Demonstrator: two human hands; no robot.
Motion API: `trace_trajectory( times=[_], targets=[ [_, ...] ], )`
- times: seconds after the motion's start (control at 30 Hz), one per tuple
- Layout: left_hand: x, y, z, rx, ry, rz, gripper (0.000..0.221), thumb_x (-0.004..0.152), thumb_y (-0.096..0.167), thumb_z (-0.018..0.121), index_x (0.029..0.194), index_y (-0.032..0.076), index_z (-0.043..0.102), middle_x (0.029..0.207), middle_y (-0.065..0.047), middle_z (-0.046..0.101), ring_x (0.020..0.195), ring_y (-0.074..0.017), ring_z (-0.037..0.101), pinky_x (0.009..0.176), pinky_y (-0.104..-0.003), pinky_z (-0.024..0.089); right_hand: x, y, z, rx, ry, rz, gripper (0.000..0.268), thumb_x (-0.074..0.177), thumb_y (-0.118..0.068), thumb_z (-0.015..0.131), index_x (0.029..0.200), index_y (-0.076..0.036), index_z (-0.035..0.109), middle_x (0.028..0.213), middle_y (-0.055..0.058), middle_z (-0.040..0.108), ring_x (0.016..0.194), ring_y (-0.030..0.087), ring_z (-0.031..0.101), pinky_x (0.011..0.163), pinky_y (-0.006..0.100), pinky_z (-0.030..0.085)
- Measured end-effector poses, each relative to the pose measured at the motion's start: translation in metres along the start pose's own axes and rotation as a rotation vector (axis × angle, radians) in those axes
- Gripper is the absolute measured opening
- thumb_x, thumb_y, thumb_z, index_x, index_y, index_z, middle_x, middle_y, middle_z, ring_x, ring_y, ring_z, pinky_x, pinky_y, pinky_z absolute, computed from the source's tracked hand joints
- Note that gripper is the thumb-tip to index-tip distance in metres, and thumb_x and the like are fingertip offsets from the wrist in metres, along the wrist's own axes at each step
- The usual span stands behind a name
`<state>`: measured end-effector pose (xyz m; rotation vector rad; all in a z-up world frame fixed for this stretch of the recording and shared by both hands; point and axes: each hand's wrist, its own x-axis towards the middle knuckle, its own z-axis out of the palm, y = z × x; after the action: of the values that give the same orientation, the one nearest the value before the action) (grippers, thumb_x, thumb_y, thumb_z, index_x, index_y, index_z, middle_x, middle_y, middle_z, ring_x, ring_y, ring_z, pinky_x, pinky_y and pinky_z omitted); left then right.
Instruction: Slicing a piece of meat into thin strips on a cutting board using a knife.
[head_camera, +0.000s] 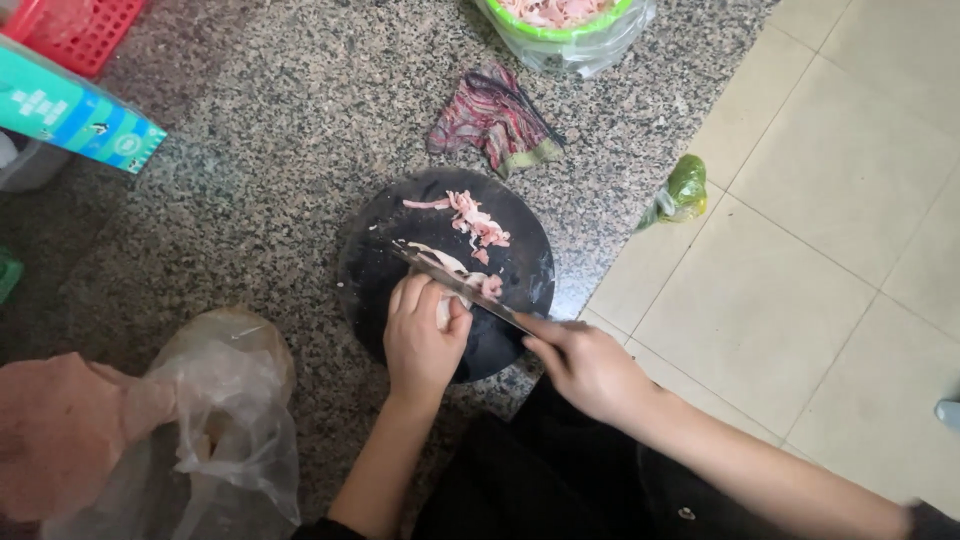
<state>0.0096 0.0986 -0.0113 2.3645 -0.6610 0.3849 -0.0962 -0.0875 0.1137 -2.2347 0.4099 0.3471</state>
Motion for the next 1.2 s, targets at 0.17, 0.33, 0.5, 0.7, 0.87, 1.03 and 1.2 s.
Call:
trace_trajectory(
  times=[0.17, 0.33, 0.5, 0.7, 0.87, 1.03, 1.2],
  targets=[
    [0.000, 0.003, -0.003, -0.016, -0.004, -0.009, 0.020, 0.077, 0.016, 0.075, 0.095, 0.010, 0.070, 0.110, -0.008, 0.071, 0.109, -0.0335, 0.070, 0.095, -0.041, 0.058, 0.050, -0.005, 0.027, -0.033, 0.005, -0.128, 0.038, 0.107, -0.032, 0.055, 0.137, -0.019, 0.073, 0.090, 0.025, 0.077, 0.086, 0.048, 0.076, 0.074, 0.056, 0.061],
    [-0.004, 0.003, -0.005, -0.032, 0.014, -0.047, 0.021, 0.077, 0.017, 0.077, 0.096, 0.010, 0.071, 0.111, -0.009, 0.071, 0.107, -0.0342, 0.071, 0.093, -0.042, 0.059, 0.014, -0.026, -0.009, 0.028, -0.051, -0.039, 0.039, 0.105, -0.032, 0.057, 0.138, -0.018, 0.073, 0.094, 0.028, 0.078, 0.089, 0.051, 0.075, 0.077, 0.054, 0.062],
    [0.004, 0.012, -0.018, -0.062, -0.085, -0.075, 0.011, 0.085, 0.014, 0.070, 0.090, 0.006, 0.065, 0.105, -0.011, 0.065, 0.109, -0.0361, 0.067, 0.084, -0.046, 0.059, -0.027, 0.012, -0.026, -0.070, -0.112, 0.071, 0.043, 0.103, -0.036, 0.057, 0.143, -0.028, 0.068, 0.083, 0.016, 0.078, 0.074, 0.038, 0.076, 0.072, 0.044, 0.060],
    [0.006, 0.006, -0.010, -0.070, -0.013, -0.035, 0.016, 0.079, 0.014, 0.075, 0.093, 0.008, 0.070, 0.107, -0.012, 0.070, 0.106, -0.0371, 0.071, 0.093, -0.045, 0.058, 0.016, -0.006, 0.006, -0.019, -0.036, 0.012, 0.038, 0.104, -0.034, 0.059, 0.137, -0.022, 0.075, 0.093, 0.023, 0.080, 0.088, 0.045, 0.078, 0.077, 0.053, 0.063],
    [0.004, 0.009, -0.012, -0.088, -0.002, -0.026, 0.018, 0.078, 0.011, 0.075, 0.094, 0.006, 0.070, 0.106, -0.012, 0.070, 0.104, -0.0367, 0.071, 0.091, -0.045, 0.059, 0.040, -0.013, 0.019, 0.096, -0.016, -0.132, 0.040, 0.106, -0.026, 0.057, 0.142, -0.014, 0.071, 0.096, 0.028, 0.078, 0.091, 0.050, 0.076, 0.078, 0.054, 0.061],
    [-0.008, -0.005, -0.001, -0.071, 0.016, -0.045, 0.016, 0.077, 0.014, 0.075, 0.090, 0.008, 0.068, 0.103, -0.009, 0.068, 0.103, -0.0344, 0.071, 0.089, -0.042, 0.059, -0.010, -0.027, -0.027, 0.057, -0.027, -0.022, 0.036, 0.102, -0.027, 0.062, 0.133, -0.018, 0.077, 0.095, 0.022, 0.083, 0.086, 0.045, 0.080, 0.076, 0.050, 0.065],
    [-0.004, -0.001, -0.003, -0.076, 0.021, -0.029, 0.018, 0.077, 0.014, 0.075, 0.092, 0.008, 0.068, 0.104, -0.010, 0.068, 0.103, -0.0355, 0.071, 0.091, -0.043, 0.059, -0.025, -0.006, -0.028, 0.001, -0.051, 0.066, 0.037, 0.101, -0.029, 0.063, 0.133, -0.022, 0.078, 0.094, 0.025, 0.082, 0.090, 0.048, 0.079, 0.079, 0.055, 0.065]
  ],
)
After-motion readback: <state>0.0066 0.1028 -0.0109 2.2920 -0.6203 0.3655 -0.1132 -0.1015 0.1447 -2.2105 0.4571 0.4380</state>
